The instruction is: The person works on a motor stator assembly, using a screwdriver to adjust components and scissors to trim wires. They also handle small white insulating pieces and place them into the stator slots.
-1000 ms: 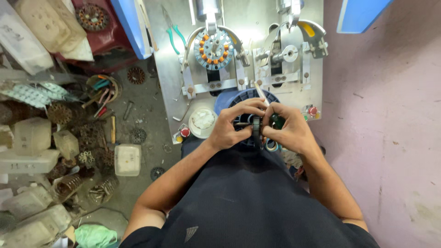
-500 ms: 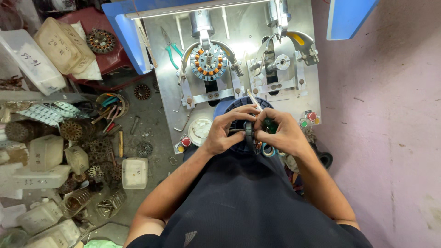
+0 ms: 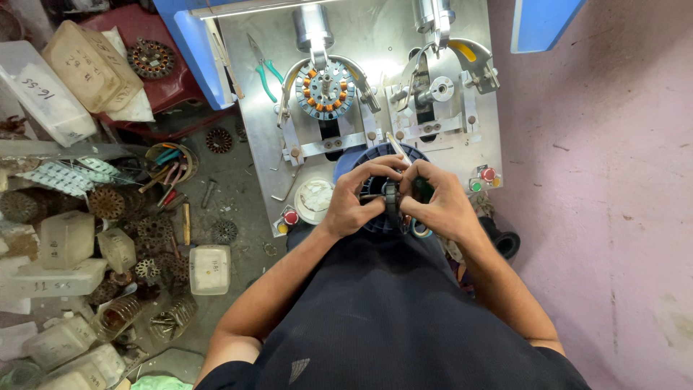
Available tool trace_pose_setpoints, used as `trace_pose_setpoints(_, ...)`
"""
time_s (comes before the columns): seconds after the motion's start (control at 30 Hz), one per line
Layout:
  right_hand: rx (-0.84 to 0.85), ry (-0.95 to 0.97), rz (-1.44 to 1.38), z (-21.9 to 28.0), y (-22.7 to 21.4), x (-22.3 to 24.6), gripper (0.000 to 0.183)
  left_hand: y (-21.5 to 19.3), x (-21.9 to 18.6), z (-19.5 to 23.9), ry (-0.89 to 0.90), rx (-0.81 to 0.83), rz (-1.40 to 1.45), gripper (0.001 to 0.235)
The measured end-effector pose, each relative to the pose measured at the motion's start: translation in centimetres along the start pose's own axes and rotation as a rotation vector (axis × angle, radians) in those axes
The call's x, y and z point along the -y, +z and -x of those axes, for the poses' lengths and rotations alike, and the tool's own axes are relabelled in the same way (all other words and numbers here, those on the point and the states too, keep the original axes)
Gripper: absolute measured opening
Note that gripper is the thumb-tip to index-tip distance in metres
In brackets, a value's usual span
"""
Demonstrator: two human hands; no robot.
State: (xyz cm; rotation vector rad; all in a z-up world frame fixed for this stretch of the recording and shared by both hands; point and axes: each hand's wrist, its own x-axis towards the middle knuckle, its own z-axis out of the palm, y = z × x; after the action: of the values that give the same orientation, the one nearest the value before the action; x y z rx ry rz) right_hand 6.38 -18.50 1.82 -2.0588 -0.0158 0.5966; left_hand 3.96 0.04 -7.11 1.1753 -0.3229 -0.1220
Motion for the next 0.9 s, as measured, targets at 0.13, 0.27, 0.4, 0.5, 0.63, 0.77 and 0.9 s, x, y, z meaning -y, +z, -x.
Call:
trace_pose_setpoints(0.13, -0.042, -0.025, -0.024, 0.8, -0.4, -1.0, 0.024, -0.6, -0.3, 0.0, -0.015, 0.061, 0.095, 0.054)
trace_pose_setpoints(0.27, -0.189, -0.193, -0.304, 1.7, -0.9, -2.5, 0.049, -1.0, -1.3, 0.0, -0.042, 0.181, 0.004, 0.086)
trace_pose_setpoints(0.4, -0.442, -0.265, -0.73, 2.4, -1.9, -3.1, 0.046, -0.6, -1.6, -0.7, 0.013, 0.256, -0.438, 0.124)
trace_pose_setpoints(0.5, -0.592, -0.199, -1.003, 3.9, -2.2, -3.3, 0.044, 0.1, -0.9, 0.2, 0.058, 0.203, -0.527, 0.119)
trace_pose_setpoints(0.63, -0.604, -0.16, -0.878, 5.9, -1.1, -3.2, 0.044, 0.3, 0.7, 0.8, 0.242, 0.149, -0.586, 0.111)
trace_pose_setpoints(0.77, -0.601, -0.325, -0.546, 7.9, 2.1, -3.2, 0.06, 0.5, 1.5, 0.9, 0.319, 0.129, -0.613, 0.112)
trace_pose_setpoints(0.9, -0.611, -0.505, -0.189, 8.6, 4.6, -3.6, 0.07, -0.3, 1.2, 0.8, 0.293, 0.213, -0.546, 0.111)
